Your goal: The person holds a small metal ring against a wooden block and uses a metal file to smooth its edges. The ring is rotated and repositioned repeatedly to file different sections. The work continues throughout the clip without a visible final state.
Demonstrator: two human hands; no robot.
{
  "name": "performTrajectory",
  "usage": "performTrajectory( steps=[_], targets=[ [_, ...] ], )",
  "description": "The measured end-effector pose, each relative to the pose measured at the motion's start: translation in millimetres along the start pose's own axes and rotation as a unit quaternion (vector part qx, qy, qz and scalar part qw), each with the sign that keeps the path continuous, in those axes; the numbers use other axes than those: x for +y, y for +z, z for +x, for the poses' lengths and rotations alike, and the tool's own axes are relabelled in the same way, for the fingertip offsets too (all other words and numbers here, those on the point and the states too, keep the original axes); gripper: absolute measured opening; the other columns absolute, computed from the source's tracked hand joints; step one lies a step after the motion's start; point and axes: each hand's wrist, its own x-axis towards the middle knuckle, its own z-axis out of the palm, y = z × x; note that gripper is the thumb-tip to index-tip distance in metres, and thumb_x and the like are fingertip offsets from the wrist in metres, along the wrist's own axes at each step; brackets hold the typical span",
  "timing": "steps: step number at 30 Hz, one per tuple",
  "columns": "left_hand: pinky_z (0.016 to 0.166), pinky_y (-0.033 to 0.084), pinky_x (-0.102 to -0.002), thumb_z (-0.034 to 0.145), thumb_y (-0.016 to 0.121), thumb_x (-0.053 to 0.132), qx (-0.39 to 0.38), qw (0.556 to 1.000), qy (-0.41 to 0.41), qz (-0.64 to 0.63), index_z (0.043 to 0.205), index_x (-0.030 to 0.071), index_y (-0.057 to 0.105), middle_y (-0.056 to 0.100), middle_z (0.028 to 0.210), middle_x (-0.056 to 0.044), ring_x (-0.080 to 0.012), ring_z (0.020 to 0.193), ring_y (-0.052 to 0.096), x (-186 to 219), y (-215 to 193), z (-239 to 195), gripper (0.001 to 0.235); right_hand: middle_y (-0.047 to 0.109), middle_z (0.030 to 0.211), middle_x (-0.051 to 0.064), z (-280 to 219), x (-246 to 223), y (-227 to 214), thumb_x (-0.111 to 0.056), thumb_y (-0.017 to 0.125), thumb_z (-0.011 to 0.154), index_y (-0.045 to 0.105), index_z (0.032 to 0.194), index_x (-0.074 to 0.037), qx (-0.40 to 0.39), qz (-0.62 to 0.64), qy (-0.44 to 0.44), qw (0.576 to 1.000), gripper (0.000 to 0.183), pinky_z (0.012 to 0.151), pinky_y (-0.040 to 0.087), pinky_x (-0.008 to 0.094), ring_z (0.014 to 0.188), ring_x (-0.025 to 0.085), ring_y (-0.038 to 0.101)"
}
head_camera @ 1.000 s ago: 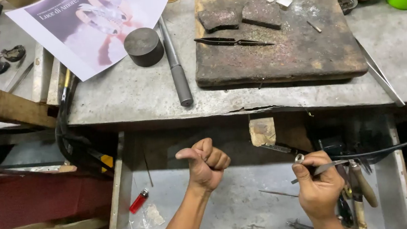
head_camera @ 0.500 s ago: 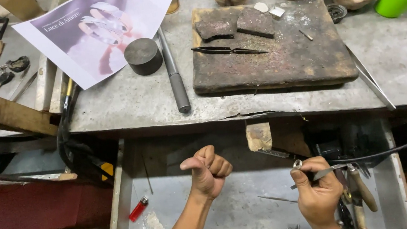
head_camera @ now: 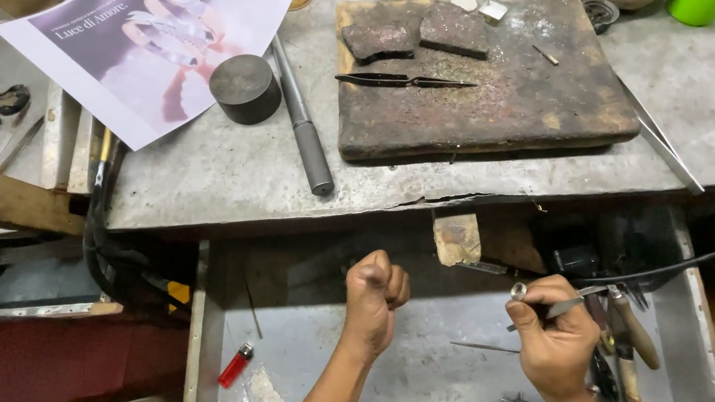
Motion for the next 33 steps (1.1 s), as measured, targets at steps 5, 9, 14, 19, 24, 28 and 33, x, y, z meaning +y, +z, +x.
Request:
performTrajectory(
  steps=[5, 9, 14, 19, 24, 28, 33],
  targets=[
    [0.052, 0.033, -0.030, 0.107, 0.050, 0.041, 0.063, 0.969, -0.055, 0.233, 0.057, 0.014, 0.041, 0.043, 0.050, 0.000, -0.0106, 0.049, 0.040, -23, 14, -4, 0.058, 0.062, 0.082, 0.008, 2, -4, 6, -0.016, 0.073, 0.091, 0.063, 0.088, -0.006, -0.015, 0.005, 0.005, 1.000, 0.015, 0.066, 0.049, 0.026, 0.074, 0.016, 0.060],
    [0.088, 0.056, -0.035, 0.107, 0.040, 0.015, -0.115, 0.934, -0.066, 0.332, 0.122, 0.005, 0.051, 0.065, 0.106, -0.007, -0.0183, 0.096, 0.063, -33, 20, -13, 0.021, 0.059, 0.078, 0.007, 3, -7, 7, -0.016, 0.073, 0.090, 0.060, 0.087, -0.005, -0.019, 0.003, -0.008, 1.000, 0.017, 0.065, 0.045, 0.026, 0.071, 0.016, 0.058],
    [0.077, 0.053, -0.032, 0.102, 0.058, 0.025, -0.088, 0.940, 0.022, 0.330, 0.087, 0.010, 0.065, 0.068, 0.078, -0.003, -0.0156, 0.082, 0.068, -14, 32, -17, 0.023, 0.058, 0.077, 0.006, 7, -9, 5, -0.022, 0.072, 0.091, 0.060, 0.085, -0.006, -0.055, 0.004, -0.001, 0.998, 0.021, 0.068, 0.045, 0.028, 0.072, 0.017, 0.057],
    [0.093, 0.057, -0.032, 0.103, 0.062, 0.027, -0.124, 0.968, 0.025, 0.216, 0.122, 0.005, 0.067, 0.072, 0.110, -0.008, -0.0193, 0.108, 0.069, -2, 35, -20, 0.029, 0.062, 0.080, 0.006, 4, 0, 7, -0.026, 0.072, 0.091, 0.062, 0.088, -0.008, -0.120, 0.058, 0.033, 0.991, 0.021, 0.070, 0.047, 0.029, 0.075, 0.017, 0.060],
    [0.085, 0.058, -0.031, 0.099, 0.070, 0.030, -0.178, 0.957, 0.074, 0.216, 0.114, 0.012, 0.075, 0.074, 0.101, -0.007, -0.0184, 0.094, 0.070, -9, 29, -22, 0.025, 0.062, 0.083, 0.005, 9, -6, 11, -0.025, 0.071, 0.093, 0.066, 0.089, -0.009, -0.172, 0.047, 0.008, 0.984, 0.018, 0.071, 0.050, 0.028, 0.076, 0.017, 0.061],
    [0.081, 0.060, -0.029, 0.095, 0.075, 0.025, -0.162, 0.967, 0.080, 0.179, 0.106, 0.012, 0.077, 0.075, 0.096, -0.006, -0.0174, 0.091, 0.072, -9, 27, -20, 0.017, 0.064, 0.081, 0.004, 9, -6, 12, -0.027, 0.069, 0.094, 0.067, 0.088, -0.010, -0.165, 0.023, -0.009, 0.986, 0.018, 0.068, 0.051, 0.027, 0.073, 0.016, 0.062],
    [0.086, 0.064, -0.028, 0.089, 0.082, 0.010, -0.168, 0.975, 0.081, 0.118, 0.097, 0.014, 0.078, 0.075, 0.100, -0.006, -0.0172, 0.093, 0.074, -11, 27, -21, 0.010, 0.064, 0.082, 0.006, 5, 0, 12, -0.029, 0.068, 0.095, 0.067, 0.090, -0.009, -0.144, 0.005, -0.024, 0.989, 0.020, 0.067, 0.049, 0.027, 0.073, 0.017, 0.061]
  ],
)
